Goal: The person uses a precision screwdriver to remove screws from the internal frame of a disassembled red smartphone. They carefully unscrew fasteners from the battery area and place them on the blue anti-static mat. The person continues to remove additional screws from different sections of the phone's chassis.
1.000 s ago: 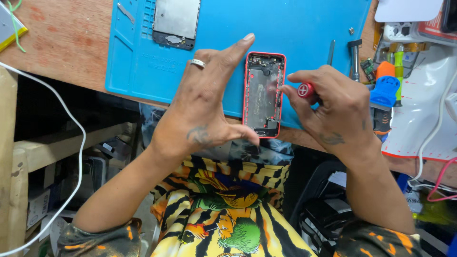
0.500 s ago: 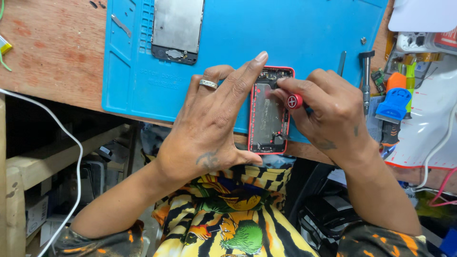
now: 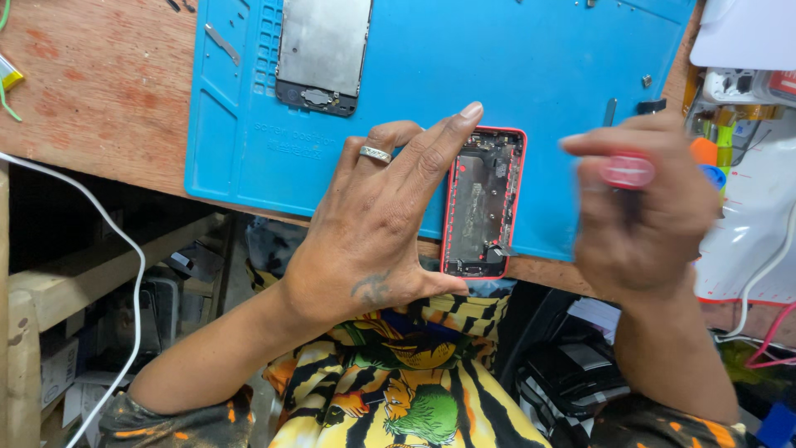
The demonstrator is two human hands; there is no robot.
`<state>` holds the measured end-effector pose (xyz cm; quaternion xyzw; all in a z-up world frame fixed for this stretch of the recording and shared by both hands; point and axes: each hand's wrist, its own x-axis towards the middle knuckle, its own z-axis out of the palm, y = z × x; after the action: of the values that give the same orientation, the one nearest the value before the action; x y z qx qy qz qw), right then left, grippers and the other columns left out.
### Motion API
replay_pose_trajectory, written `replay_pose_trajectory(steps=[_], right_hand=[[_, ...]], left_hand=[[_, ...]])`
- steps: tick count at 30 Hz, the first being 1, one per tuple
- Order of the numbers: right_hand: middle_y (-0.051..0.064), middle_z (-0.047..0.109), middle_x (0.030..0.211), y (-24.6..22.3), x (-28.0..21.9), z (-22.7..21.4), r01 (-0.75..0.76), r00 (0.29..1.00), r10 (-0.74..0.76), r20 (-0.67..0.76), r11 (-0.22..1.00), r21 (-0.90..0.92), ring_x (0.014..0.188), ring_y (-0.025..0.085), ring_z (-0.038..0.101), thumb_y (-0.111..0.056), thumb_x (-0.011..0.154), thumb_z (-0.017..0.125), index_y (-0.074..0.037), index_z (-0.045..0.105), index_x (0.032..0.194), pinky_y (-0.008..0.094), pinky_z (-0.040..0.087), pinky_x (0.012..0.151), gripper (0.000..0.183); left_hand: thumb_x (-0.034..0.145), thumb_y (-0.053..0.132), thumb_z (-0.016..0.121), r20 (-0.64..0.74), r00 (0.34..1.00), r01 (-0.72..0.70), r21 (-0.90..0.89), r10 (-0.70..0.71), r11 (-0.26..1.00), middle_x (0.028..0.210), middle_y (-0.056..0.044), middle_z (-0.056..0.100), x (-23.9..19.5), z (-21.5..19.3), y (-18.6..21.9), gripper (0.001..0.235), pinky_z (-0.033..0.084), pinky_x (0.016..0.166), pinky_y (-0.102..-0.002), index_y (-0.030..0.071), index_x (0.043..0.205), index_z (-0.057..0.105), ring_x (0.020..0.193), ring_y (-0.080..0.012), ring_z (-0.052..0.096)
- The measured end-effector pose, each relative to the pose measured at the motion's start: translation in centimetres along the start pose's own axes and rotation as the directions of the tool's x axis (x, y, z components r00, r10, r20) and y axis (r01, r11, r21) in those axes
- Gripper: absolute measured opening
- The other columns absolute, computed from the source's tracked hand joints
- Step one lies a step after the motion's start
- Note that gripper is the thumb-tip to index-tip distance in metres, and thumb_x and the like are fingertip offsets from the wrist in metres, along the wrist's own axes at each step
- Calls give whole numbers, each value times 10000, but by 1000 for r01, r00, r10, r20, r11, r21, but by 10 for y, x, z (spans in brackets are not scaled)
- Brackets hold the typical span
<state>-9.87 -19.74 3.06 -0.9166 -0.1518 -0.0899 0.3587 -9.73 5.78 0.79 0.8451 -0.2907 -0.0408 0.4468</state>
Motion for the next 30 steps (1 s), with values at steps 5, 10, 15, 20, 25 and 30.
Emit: replay_pose_trajectory(steps=[5, 10, 15, 20, 25, 30], right_hand=[[134, 641, 934, -4, 0, -24, 51, 992, -37, -121, 992, 118, 771, 210, 644, -53, 1064, 777, -26, 597, 1227, 298, 509, 634, 244], [160, 659, 955, -4, 4, -23, 158, 986, -151, -65, 980, 120, 810, 234, 682, -33, 1074, 775, -30, 534, 1289, 303, 549, 670, 322], [185, 676, 977, 1, 10, -6, 229, 973, -225, -46, 967, 113, 849, 259, 720, -14, 1085, 773, -34, 472, 1351, 308, 589, 707, 403], [210, 693, 999, 5, 9, 2, 280, 960, -277, -39, 956, 92, 888, 283, 758, 5, 1095, 771, -37, 409, 1413, 312, 630, 743, 484], [236, 710, 1020, 7, 9, 10, 309, 951, -309, -17, 950, 52, 927, 308, 796, 25, 1105, 770, -41, 346, 1476, 317, 670, 779, 566], [234, 701, 1006, 5, 10, 13, 322, 947, -321, -29, 945, 53, 926, 304, 792, 37, 1099, 767, -34, 355, 1431, 327, 660, 777, 534]], left_hand=[[527, 710, 816, 19, 1000, 1, 20, -2, 1000, 1589, -108, 453, -1, 0, -1, 1417, 350, 1077, -414, 32, 1614, 210, 1317, -298, 475], [475, 727, 798, 22, 1000, 8, 28, -8, 1000, 1592, -114, 441, 0, 1, -1, 1459, 346, 1039, -416, 20, 1603, 202, 1288, -292, 480], [484, 693, 823, 39, 999, 19, 47, -21, 999, 1597, -122, 430, 0, 1, -2, 1448, 352, 1039, -416, 10, 1603, 207, 1273, -297, 486], [471, 655, 833, 46, 999, 12, 55, -15, 998, 1598, -132, 428, 2, -2, -1, 1438, 357, 1020, -414, 3, 1594, 215, 1272, -298, 494], [478, 666, 814, 48, 998, 26, 56, -28, 998, 1596, -135, 436, 1, -1, 0, 1429, 360, 1019, -413, 3, 1594, 220, 1265, -293, 507], [546, 695, 800, 34, 999, 8, 31, -9, 999, 1598, -159, 432, 0, -2, -1, 1392, 357, 1031, -419, -6, 1596, 215, 1285, -305, 509]])
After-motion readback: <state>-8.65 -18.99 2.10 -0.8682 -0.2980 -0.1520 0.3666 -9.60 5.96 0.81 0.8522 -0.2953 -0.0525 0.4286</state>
